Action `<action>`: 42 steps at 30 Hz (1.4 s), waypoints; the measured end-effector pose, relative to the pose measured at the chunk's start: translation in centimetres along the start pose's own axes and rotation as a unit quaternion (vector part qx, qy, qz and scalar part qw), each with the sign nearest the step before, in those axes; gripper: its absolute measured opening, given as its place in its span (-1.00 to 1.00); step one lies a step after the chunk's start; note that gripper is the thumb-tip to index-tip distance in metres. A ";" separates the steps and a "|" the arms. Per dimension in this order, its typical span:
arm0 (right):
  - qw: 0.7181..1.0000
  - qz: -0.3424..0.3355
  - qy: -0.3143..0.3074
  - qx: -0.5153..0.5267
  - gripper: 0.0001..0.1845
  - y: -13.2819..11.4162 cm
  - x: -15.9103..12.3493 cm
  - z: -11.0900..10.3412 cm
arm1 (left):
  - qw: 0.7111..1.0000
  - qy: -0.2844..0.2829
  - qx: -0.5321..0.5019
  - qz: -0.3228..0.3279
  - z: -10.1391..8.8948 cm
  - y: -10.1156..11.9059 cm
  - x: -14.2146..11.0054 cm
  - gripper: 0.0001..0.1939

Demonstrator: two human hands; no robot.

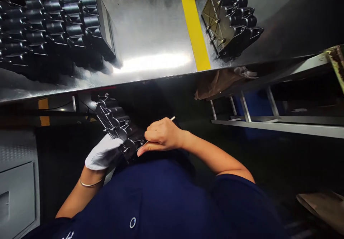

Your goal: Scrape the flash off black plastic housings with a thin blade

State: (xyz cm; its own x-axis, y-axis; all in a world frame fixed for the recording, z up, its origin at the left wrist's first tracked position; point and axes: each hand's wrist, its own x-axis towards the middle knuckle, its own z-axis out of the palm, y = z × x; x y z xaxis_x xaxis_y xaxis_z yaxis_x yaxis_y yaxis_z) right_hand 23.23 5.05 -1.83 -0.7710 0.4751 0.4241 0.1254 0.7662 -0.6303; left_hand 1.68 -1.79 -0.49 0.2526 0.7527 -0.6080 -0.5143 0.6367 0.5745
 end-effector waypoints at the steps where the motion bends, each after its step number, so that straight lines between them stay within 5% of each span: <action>1: 1.000 0.013 0.012 -0.008 -0.41 0.1 0.1 0.0 | 1.000 0.013 -0.010 -0.004 0.1 -0.2 0.0 -0.56; 10: 0.997 0.023 0.058 -0.039 -0.47 0.8 0.1 -0.6 | 0.995 0.082 -0.061 -0.012 0.4 -1.4 0.0 -0.72; 22: 0.997 0.037 0.051 -0.043 -0.46 0.8 0.7 -1.2 | 0.978 0.091 -0.186 -0.027 2.2 -2.0 0.6 -0.76; 27: 0.993 0.087 0.080 -0.029 -0.46 0.8 0.9 -1.6 | 0.981 0.062 -0.182 -0.033 2.5 -1.8 0.4 -0.71; 34: 0.996 0.076 0.050 -0.006 -0.45 0.5 0.7 -1.3 | 0.977 0.086 -0.191 -0.042 2.4 -2.1 0.7 -0.77; 38: 0.977 0.098 0.145 0.121 -0.56 0.8 0.6 -1.6 | 0.982 0.065 -0.165 -0.070 2.0 -1.8 0.6 -0.83; 42: 0.914 0.235 0.284 0.167 -0.70 2.2 0.1 -1.8 | 0.978 -0.003 -0.173 -0.120 1.5 -1.0 0.6 -0.64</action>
State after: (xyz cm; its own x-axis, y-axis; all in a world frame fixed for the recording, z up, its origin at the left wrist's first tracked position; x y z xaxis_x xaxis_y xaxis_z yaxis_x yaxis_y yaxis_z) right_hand 24.55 7.61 -2.00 -0.2197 0.9390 0.2645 0.0890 0.2893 -0.9531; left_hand 3.57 -1.72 -0.56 0.4049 0.5897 -0.6988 -0.6849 0.7019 0.1955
